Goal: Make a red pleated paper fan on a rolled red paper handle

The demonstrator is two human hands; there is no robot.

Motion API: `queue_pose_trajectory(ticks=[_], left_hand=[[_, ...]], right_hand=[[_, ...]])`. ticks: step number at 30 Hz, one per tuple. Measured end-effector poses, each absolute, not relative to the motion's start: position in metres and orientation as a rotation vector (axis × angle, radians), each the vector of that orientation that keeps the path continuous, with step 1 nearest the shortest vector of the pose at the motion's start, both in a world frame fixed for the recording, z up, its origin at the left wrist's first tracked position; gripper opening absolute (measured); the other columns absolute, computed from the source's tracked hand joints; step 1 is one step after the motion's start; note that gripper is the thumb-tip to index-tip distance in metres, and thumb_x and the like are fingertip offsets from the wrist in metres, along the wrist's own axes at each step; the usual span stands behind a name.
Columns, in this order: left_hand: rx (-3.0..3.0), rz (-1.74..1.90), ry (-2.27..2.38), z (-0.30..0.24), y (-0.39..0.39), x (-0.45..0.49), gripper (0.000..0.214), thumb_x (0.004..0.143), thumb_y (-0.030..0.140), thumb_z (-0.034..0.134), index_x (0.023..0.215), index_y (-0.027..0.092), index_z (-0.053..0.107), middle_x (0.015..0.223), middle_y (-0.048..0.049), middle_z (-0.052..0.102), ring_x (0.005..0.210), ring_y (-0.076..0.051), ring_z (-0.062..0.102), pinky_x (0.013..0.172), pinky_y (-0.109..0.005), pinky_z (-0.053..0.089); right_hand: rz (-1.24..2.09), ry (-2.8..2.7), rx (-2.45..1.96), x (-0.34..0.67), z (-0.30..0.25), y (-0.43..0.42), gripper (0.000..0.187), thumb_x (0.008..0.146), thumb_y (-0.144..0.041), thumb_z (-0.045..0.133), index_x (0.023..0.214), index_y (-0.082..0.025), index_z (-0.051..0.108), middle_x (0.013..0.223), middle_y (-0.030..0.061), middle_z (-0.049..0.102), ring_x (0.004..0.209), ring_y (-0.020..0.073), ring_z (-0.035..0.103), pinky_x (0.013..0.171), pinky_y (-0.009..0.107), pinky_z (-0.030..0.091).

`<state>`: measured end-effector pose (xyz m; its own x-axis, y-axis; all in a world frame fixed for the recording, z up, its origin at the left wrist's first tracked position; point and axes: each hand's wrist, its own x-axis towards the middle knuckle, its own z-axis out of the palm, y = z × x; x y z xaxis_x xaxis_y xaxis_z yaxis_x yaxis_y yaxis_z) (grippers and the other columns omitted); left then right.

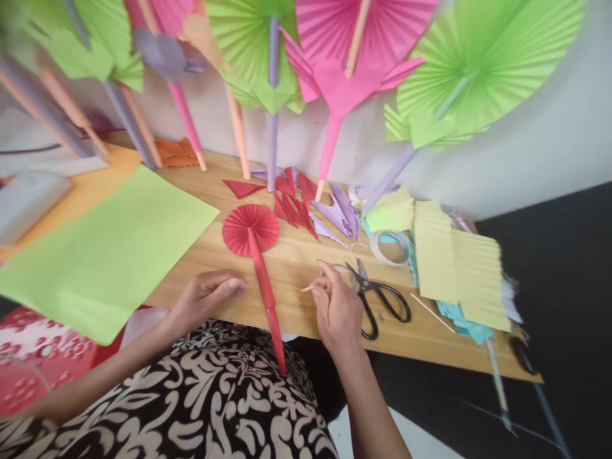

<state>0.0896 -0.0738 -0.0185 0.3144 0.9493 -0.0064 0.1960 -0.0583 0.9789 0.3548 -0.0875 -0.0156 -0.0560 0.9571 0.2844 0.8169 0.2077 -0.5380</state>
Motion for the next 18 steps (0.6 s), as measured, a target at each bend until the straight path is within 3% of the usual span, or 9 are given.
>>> queue_pose_trajectory(ticks=[3,5,8,11,13,18], left_hand=[[1.202,0.823,1.057,-0.016,-0.076,0.090,0.038,0.091,0.044,0.057,0.106,0.012,0.072,0.084,-0.0072,0.072,0.071,-0.015,0.062,0.070,-0.028,0.051],[1.011,0.794,0.988,-0.014,-0.076,0.088,0.043,0.086,0.043,0.064,0.118,0.015,0.068,0.103,-0.0108,0.072,0.081,-0.018,0.065,0.073,-0.031,0.054],[0.762,0.803,0.913,-0.011,-0.077,0.086,0.050,0.080,0.039,0.072,0.124,0.018,0.065,0.127,-0.0142,0.063,0.097,-0.021,0.066,0.078,-0.034,0.055],[0.600,0.800,0.847,-0.011,-0.077,0.088,0.054,0.075,0.037,0.077,0.124,0.019,0.063,0.132,-0.0152,0.058,0.096,-0.021,0.067,0.078,-0.034,0.055],[0.554,0.821,0.809,-0.012,-0.075,0.091,0.052,0.072,0.038,0.080,0.117,0.018,0.066,0.127,-0.0140,0.059,0.089,-0.019,0.067,0.076,-0.033,0.055],[0.588,0.893,0.758,-0.015,-0.069,0.100,0.041,0.074,0.047,0.077,0.093,0.012,0.067,0.077,-0.0047,0.063,0.066,-0.012,0.061,0.070,-0.029,0.052]], right_hand=[[0.646,-1.957,-1.427,0.328,-0.018,-0.091,0.048,0.097,-0.030,0.041,0.144,-0.022,0.041,0.116,0.0080,0.070,0.100,0.0218,0.068,0.086,0.038,0.054],[0.770,-1.955,-1.346,0.312,-0.023,-0.093,0.050,0.097,-0.030,0.042,0.147,-0.024,0.038,0.129,0.0095,0.064,0.113,0.0231,0.064,0.094,0.040,0.053],[0.944,-1.844,-1.274,0.299,-0.029,-0.093,0.050,0.099,-0.031,0.038,0.149,-0.026,0.036,0.134,0.0094,0.062,0.117,0.0222,0.063,0.095,0.038,0.054],[1.081,-1.700,-1.242,0.296,-0.031,-0.093,0.049,0.100,-0.036,0.036,0.148,-0.026,0.037,0.133,0.0104,0.062,0.117,0.0228,0.063,0.089,0.035,0.058],[1.149,-1.600,-1.239,0.296,-0.031,-0.094,0.050,0.100,-0.041,0.034,0.148,-0.025,0.038,0.132,0.0124,0.063,0.116,0.0243,0.064,0.086,0.035,0.060],[1.243,-1.514,-1.202,0.290,-0.026,-0.101,0.054,0.100,-0.048,0.030,0.147,-0.023,0.038,0.134,0.0156,0.061,0.116,0.0266,0.064,0.088,0.039,0.059]])
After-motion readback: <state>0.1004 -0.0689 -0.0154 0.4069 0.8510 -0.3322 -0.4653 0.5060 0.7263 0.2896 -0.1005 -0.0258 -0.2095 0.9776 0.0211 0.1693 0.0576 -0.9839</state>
